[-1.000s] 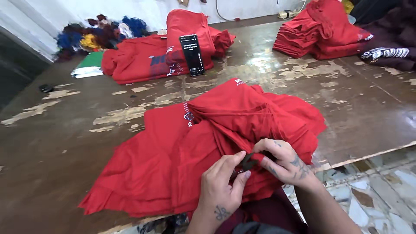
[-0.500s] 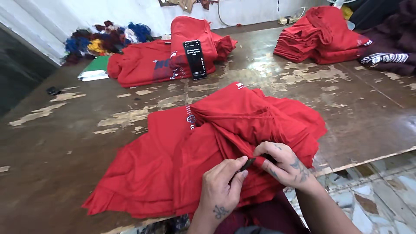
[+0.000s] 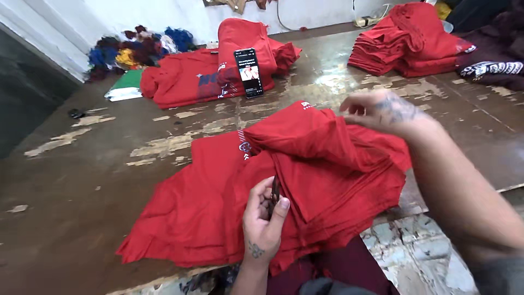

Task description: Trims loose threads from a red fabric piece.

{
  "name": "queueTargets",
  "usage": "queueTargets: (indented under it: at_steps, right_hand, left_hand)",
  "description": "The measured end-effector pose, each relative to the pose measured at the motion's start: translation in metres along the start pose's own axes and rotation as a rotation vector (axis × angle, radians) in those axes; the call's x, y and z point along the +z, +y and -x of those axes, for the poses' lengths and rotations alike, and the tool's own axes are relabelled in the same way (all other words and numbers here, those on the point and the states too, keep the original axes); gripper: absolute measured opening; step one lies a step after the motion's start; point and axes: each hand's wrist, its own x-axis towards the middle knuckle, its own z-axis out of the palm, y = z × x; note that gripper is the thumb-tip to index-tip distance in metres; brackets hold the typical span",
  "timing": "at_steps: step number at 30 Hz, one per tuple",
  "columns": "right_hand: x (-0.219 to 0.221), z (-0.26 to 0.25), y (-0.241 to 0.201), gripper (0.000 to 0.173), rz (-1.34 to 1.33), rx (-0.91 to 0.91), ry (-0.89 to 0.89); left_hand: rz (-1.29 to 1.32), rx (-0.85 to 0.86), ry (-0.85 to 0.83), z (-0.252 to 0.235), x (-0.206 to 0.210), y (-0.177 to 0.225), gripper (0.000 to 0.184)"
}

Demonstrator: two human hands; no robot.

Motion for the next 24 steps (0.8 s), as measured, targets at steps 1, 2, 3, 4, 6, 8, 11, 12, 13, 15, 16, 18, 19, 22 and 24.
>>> queueTargets:
  at_steps: [1, 2, 3, 4, 6, 8, 11, 12, 13, 15, 16, 18, 19, 22, 24]
  right_hand:
    - [-0.006, -0.003, 0.008, 0.027, 0.05, 0.07, -0.037]
    - [-0.011, 0.001, -0.001, 0.03, 0.094, 0.063, -0.022]
    - [-0.013, 0.011, -0.024, 0.03, 0.134, -0.014, 0.029]
    - [-0.009, 0.023, -0.056, 0.029, 0.154, -0.124, 0.089]
    - [0.012, 0.045, -0.111, 0.034, 0.103, -0.26, 0.063]
    - [0.047, 0.057, -0.098, 0.048, 0.103, -0.185, -0.054]
    - [0.065, 0.069, -0.04, 0.059, 0.141, 0.003, -0.014]
    - [0.057, 0.07, -0.033, 0.059, 0.145, 0.011, 0.031]
    - [0.047, 0.072, -0.029, 0.057, 0.14, 0.006, 0.083]
    - [0.029, 0.073, -0.031, 0.051, 0.135, -0.022, 0.188]
    - [0.024, 0.072, -0.036, 0.047, 0.133, -0.045, 0.22]
    - [0.024, 0.068, -0.056, 0.038, 0.106, -0.129, 0.226]
    - [0.029, 0.064, -0.069, 0.035, 0.091, -0.179, 0.19]
    - [0.053, 0.048, -0.102, 0.026, 0.028, -0.302, -0.045]
    - [0.062, 0.037, -0.108, 0.018, -0.067, -0.384, -0.11]
  left_hand:
    - [-0.003, 0.007, -0.002, 0.001, 0.0, 0.0, 0.042]
    - [-0.001, 0.012, -0.002, 0.0, 0.0, 0.0, 0.043]
    - [0.002, 0.014, 0.003, -0.001, -0.001, 0.0, 0.043]
    - [0.007, 0.009, 0.008, 0.0, -0.001, 0.0, 0.043]
    - [0.0, -0.003, -0.005, 0.001, -0.001, -0.001, 0.043]
    - [-0.023, -0.007, -0.024, -0.001, -0.001, -0.001, 0.043]
    - [-0.038, -0.019, -0.049, 0.0, 0.0, -0.001, 0.043]
    - [-0.045, -0.018, -0.052, 0.0, 0.0, 0.0, 0.042]
    - [-0.046, -0.02, -0.052, 0.001, 0.0, 0.0, 0.042]
    - [-0.033, -0.023, -0.045, -0.001, 0.0, 0.0, 0.041]
    - [-0.024, -0.023, -0.039, -0.001, 0.001, 0.0, 0.041]
    - [-0.005, -0.024, -0.029, -0.002, 0.001, -0.001, 0.041]
    - [0.001, -0.025, -0.025, -0.002, 0.001, -0.001, 0.041]
    - [0.001, -0.027, -0.016, -0.002, 0.001, -0.002, 0.04]
    - [-0.002, -0.024, -0.01, -0.001, 0.0, -0.002, 0.04]
